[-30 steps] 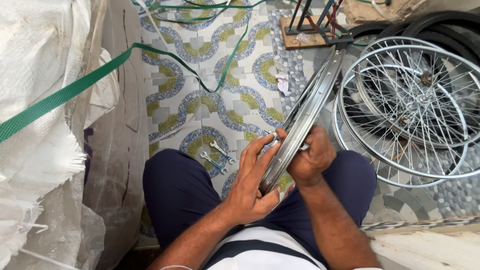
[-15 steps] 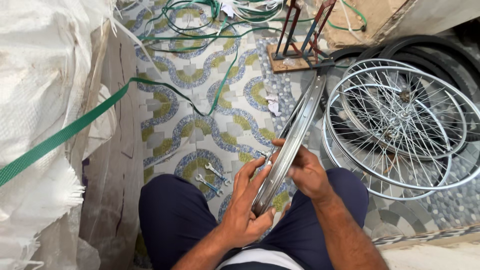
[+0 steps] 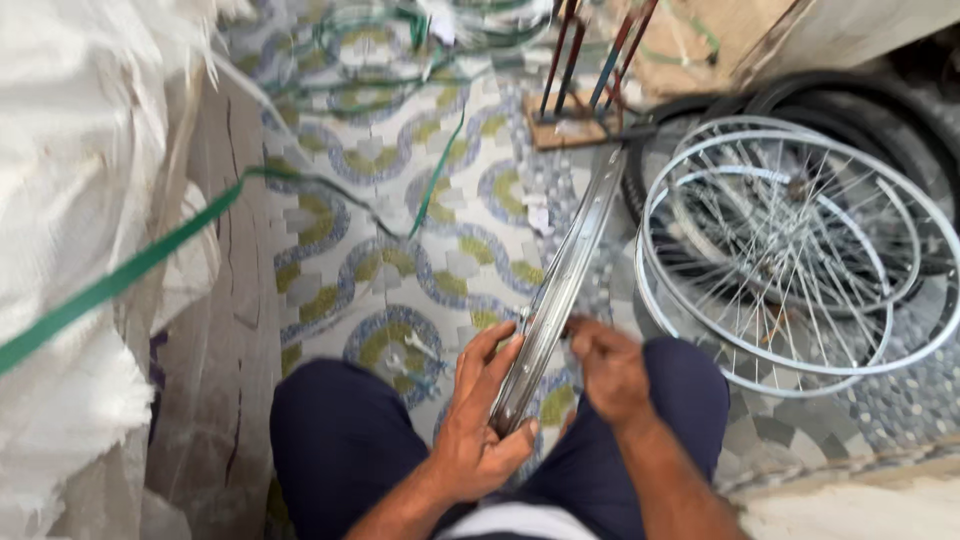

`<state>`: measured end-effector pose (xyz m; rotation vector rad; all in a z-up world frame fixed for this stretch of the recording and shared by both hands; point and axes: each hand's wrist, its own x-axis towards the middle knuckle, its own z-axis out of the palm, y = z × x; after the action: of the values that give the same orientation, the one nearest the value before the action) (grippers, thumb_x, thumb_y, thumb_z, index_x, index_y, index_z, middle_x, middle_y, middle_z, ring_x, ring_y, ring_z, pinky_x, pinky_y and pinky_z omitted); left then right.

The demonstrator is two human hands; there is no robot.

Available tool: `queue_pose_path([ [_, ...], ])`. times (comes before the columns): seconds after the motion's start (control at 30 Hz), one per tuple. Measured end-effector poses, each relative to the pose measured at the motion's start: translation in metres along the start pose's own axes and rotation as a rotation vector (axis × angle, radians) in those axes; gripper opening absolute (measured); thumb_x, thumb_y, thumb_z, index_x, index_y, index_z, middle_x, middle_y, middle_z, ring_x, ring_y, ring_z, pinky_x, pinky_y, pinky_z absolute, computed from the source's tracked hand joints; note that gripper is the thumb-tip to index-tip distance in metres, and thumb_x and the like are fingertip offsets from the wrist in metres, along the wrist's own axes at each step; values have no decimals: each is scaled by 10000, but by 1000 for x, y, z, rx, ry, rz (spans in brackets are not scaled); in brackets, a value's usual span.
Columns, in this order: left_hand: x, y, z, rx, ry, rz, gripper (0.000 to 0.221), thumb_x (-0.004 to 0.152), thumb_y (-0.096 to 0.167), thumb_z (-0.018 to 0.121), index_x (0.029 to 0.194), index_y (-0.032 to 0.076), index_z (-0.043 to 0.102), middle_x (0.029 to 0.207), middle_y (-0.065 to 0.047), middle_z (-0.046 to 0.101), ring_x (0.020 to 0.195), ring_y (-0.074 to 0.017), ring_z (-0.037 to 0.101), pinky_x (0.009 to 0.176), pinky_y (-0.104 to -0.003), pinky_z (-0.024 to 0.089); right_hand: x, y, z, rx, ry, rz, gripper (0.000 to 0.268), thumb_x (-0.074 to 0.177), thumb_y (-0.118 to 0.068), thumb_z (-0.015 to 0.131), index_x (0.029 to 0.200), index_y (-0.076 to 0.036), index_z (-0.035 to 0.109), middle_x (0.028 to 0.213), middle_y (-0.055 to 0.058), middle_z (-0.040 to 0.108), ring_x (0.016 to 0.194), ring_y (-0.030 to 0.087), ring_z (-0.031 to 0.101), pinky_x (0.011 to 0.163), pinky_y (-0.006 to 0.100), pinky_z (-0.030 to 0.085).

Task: The person is holding a bicycle wheel rim and using their hands to work on its edge, occasionally using a small wrench.

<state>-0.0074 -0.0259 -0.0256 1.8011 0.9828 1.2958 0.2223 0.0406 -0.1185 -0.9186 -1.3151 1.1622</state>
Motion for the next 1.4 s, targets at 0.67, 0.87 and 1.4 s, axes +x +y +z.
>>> queue_pose_path([
  [0.67,5,0,8,71,16,40,863,820,117,729,1608,105,377,1684,-299,207,1592,-482,244,1292,-591,270,26,-74,42,-701,198,-358,268,848,-109,853,1069,-52,714,987,96,772,876,178,767,778,312,596],
  [0.87,2,-1,9,111,37,76,856,824,100,724,1606,105,376,1696,-289,200,1605,-497,219,1310,-603,235,49,-76,33,-204,-371,-100,317,954,-110,721,1240,12,658,1093,131,738,992,242,754,832,344,634],
  [1.4,-7,-7,-2,-35,-35,-6,878,829,96,687,1633,133,337,1699,-302,179,1613,-486,223,1281,-587,322,84,-50,-1,538,-775,350,456,888,-107,792,1310,-8,653,1295,151,696,1161,251,708,1030,401,578],
])
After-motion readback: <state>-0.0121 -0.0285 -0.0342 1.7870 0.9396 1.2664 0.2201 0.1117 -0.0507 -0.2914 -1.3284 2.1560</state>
